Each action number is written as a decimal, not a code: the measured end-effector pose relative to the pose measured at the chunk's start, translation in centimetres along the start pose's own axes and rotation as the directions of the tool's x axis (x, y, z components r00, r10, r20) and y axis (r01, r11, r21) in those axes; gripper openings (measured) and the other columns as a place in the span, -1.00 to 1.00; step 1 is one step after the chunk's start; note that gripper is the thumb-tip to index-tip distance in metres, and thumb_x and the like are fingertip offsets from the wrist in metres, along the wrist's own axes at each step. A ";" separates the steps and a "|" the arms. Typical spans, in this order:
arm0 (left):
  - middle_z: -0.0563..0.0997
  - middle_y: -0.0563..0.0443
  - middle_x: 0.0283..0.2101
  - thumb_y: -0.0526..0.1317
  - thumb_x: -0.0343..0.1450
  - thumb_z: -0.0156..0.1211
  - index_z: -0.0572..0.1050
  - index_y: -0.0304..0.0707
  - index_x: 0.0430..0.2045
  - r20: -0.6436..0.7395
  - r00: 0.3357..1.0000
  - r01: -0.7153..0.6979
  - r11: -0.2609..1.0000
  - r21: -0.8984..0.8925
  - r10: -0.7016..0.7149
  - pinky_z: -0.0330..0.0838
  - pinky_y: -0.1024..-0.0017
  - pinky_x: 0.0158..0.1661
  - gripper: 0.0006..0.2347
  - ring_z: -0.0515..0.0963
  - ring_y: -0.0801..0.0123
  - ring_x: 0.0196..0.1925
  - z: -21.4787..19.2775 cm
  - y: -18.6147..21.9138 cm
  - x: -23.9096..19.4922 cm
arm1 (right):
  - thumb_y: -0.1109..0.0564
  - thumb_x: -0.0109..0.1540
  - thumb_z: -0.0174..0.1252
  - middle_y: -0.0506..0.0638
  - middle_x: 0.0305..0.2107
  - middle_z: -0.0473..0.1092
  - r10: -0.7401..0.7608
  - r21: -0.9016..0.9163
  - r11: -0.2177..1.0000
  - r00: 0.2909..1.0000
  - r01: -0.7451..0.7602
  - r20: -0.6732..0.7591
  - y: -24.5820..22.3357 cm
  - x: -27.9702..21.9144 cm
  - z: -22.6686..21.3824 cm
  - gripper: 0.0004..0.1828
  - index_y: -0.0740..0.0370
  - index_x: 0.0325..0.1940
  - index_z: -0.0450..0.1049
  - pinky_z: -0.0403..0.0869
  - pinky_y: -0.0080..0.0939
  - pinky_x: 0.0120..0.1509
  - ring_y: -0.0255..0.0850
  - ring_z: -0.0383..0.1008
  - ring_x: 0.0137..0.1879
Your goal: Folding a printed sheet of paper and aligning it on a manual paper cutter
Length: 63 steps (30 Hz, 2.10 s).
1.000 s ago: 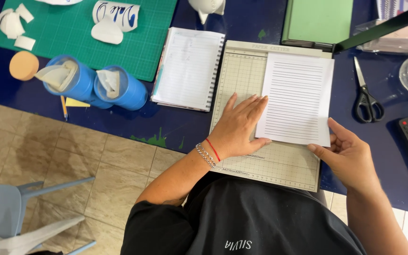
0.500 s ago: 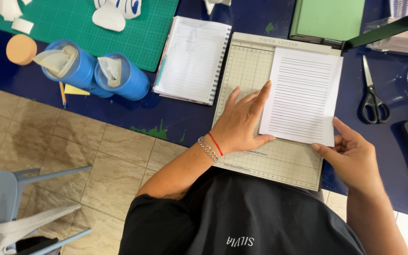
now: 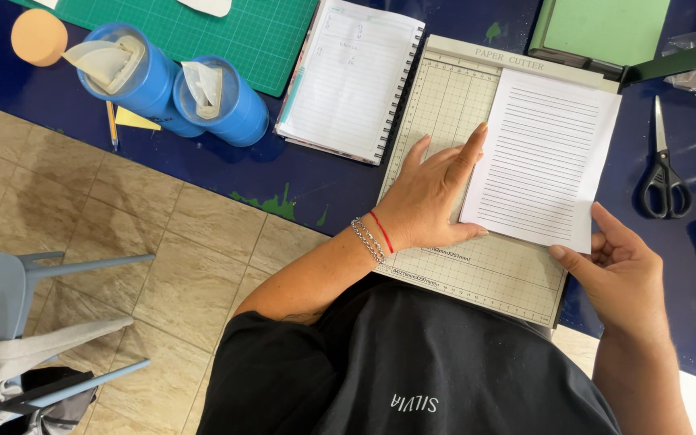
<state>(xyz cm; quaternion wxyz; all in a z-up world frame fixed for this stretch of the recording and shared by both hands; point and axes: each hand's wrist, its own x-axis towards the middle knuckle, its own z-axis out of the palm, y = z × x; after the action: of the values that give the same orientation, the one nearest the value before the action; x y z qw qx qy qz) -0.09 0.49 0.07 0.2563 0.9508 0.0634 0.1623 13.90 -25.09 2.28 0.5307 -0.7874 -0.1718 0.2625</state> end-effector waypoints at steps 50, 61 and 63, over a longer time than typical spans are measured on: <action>-0.17 -0.51 0.54 -0.37 0.44 -0.05 -0.47 -0.15 0.45 0.204 0.932 0.297 0.305 -0.905 -0.301 0.17 0.03 0.36 -0.22 0.08 -0.19 0.55 -0.8 2.8 -2.1 | 0.17 0.37 0.14 -0.23 -0.54 0.14 -0.045 -0.206 0.978 0.999 0.041 -0.017 0.3 -1.7 -0.5 -0.33 0.37 0.57 0.22 0.28 -0.38 0.12 -0.44 0.13 -0.34; -0.10 -0.49 0.53 -0.33 0.41 0.00 -0.41 -0.22 0.46 0.258 0.898 0.349 0.220 -0.911 -0.356 0.12 0.06 0.36 -0.22 0.11 -0.11 0.54 -0.7 3.0 -1.3 | 0.16 0.42 0.05 -0.22 -0.46 0.21 -0.012 -0.127 0.992 1.000 0.013 0.009 1.2 -1.5 -0.9 -0.36 0.32 0.60 0.19 0.22 -0.42 -0.18 -0.44 0.16 -0.32; -0.10 -0.49 0.53 -0.33 0.41 0.00 -0.39 -0.23 0.46 0.260 0.895 0.347 0.201 -0.916 -0.364 0.11 0.06 0.37 -0.22 0.11 -0.11 0.53 -0.7 3.0 -1.2 | 0.17 0.42 0.05 -0.21 -0.44 0.23 -0.026 -0.110 0.994 1.000 0.027 0.013 1.6 -1.5 -0.9 -0.35 0.34 0.60 0.18 0.23 -0.43 -0.17 -0.44 0.18 -0.31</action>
<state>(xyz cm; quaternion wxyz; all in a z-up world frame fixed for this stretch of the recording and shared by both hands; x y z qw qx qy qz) -1.35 -1.99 1.77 0.7955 0.5699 0.1735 0.1110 13.27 -27.18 1.46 0.4888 -0.8116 -0.1996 0.2501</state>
